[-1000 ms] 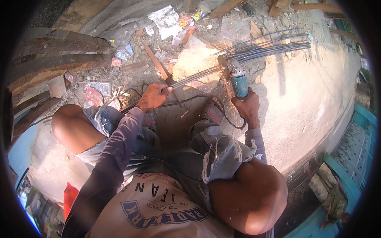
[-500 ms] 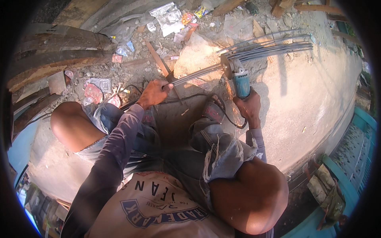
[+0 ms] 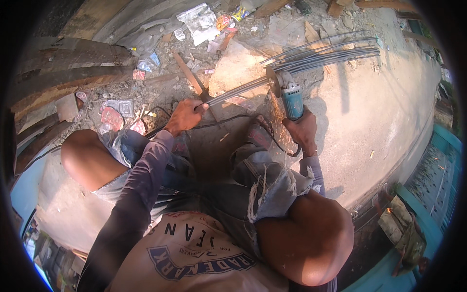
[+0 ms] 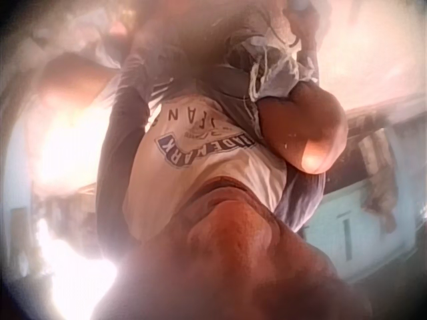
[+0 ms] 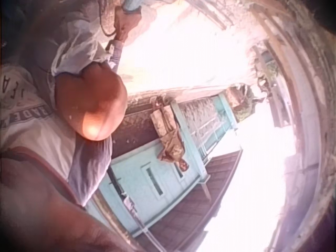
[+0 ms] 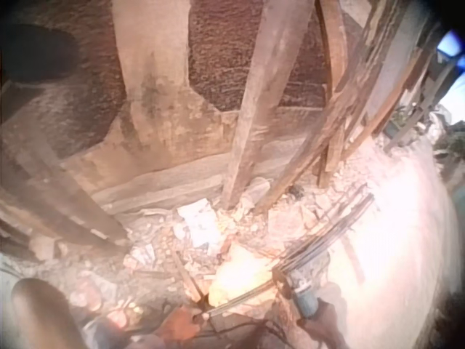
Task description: The person uses an angle grinder to cut several metal rods while sitting on the ground. They hold the rods with one hand and operate the grinder with the other, producing sparks. A second person assists by holding the rods and later carrying the cut pieces away.
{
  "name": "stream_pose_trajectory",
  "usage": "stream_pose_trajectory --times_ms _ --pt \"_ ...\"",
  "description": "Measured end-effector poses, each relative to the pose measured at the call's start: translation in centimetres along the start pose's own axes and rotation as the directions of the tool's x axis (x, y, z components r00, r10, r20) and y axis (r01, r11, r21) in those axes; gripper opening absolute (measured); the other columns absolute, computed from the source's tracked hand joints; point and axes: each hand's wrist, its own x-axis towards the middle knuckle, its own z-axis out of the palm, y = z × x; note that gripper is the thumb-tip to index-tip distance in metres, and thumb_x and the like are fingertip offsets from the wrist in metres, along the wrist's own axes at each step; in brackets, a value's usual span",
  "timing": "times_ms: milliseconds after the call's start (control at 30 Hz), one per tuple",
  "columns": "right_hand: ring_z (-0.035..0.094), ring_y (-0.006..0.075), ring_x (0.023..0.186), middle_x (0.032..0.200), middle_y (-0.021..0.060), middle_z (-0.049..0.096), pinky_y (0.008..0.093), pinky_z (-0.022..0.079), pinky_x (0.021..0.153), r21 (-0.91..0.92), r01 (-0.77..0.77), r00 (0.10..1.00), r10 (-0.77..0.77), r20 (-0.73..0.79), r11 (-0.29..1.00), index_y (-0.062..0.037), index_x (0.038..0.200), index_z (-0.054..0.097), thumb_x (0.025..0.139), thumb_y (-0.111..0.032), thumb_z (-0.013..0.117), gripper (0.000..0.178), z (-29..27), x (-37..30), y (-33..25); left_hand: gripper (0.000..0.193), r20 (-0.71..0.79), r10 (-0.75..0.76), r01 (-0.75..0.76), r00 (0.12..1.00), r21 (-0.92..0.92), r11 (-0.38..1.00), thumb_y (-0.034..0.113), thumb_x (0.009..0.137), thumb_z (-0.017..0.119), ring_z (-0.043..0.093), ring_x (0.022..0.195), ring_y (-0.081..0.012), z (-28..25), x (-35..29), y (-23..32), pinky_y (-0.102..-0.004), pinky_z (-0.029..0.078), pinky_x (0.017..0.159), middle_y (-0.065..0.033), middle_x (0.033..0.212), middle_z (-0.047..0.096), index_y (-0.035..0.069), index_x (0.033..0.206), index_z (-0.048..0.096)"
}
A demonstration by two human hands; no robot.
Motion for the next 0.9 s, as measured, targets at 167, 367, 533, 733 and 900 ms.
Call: stream_pose_trajectory --times_ms 167,367,533,733,900 --pt "0.080 0.0470 0.092 0.096 0.0288 0.080 0.0520 0.061 0.085 -0.028 0.017 1.000 -0.017 -0.012 0.999 0.0047 0.110 0.074 0.070 -0.032 0.084 0.055 -0.1 -0.3 0.4 0.037 0.020 -0.025 0.026 0.999 -0.049 0.998 0.037 0.108 0.069 0.073 0.092 -0.0503 -0.2 -0.1 0.4 -0.0568 0.055 0.085 -0.0269 0.095 0.074 0.003 0.099 0.081" --pt "0.079 0.0474 0.093 0.097 0.0291 0.080 0.0519 0.061 0.085 -0.001 0.016 1.000 -0.016 0.002 1.000 0.0050 0.112 0.074 0.071 -0.033 0.084 0.057 0.0 0.0 0.0 0.038 -0.006 -0.005 0.005 1.000 -0.020 1.000 0.037 0.108 0.069 0.072 0.093 -0.0508 0.2 -0.2 0.4 -0.0570 0.055 0.085 -0.0270 0.095 0.074 0.002 0.099 0.080" --pt "0.079 0.0478 0.096 0.101 0.0300 0.080 0.0515 0.061 0.087 -0.018 0.009 1.000 -0.009 0.001 1.000 0.0053 0.117 0.074 0.071 -0.034 0.084 0.061 0.3 0.4 -0.6 0.034 -0.024 0.034 -0.034 0.999 0.026 0.999 0.033 0.108 0.068 0.071 0.091 -0.0462 0.4 -0.1 -0.7 -0.0539 0.053 0.084 -0.0250 0.092 0.073 0.001 0.100 0.079" --pt "0.079 0.0480 0.098 0.102 0.0303 0.080 0.0520 0.062 0.089 0.011 0.021 0.999 -0.021 -0.033 1.000 0.0039 0.119 0.074 0.071 -0.035 0.084 0.063 0.1 0.1 -0.1 0.037 -0.009 0.102 -0.101 0.995 0.051 0.994 0.035 0.108 0.068 0.071 0.090 -0.0494 0.2 0.7 -0.4 -0.0558 0.053 0.083 -0.0265 0.090 0.072 0.001 0.098 0.078" --pt "0.078 0.0510 0.097 0.100 0.0327 0.079 0.0547 0.062 0.089 0.007 0.025 1.000 -0.025 -0.014 1.000 0.0038 0.116 0.074 0.071 -0.037 0.084 0.062 0.9 0.8 -1.1 0.039 -0.009 0.018 -0.018 1.000 0.064 0.998 0.035 0.109 0.067 0.070 0.077 -0.0446 -1.2 0.2 -0.2 -0.0514 0.054 0.075 -0.0246 0.081 0.070 0.000 0.094 0.076"
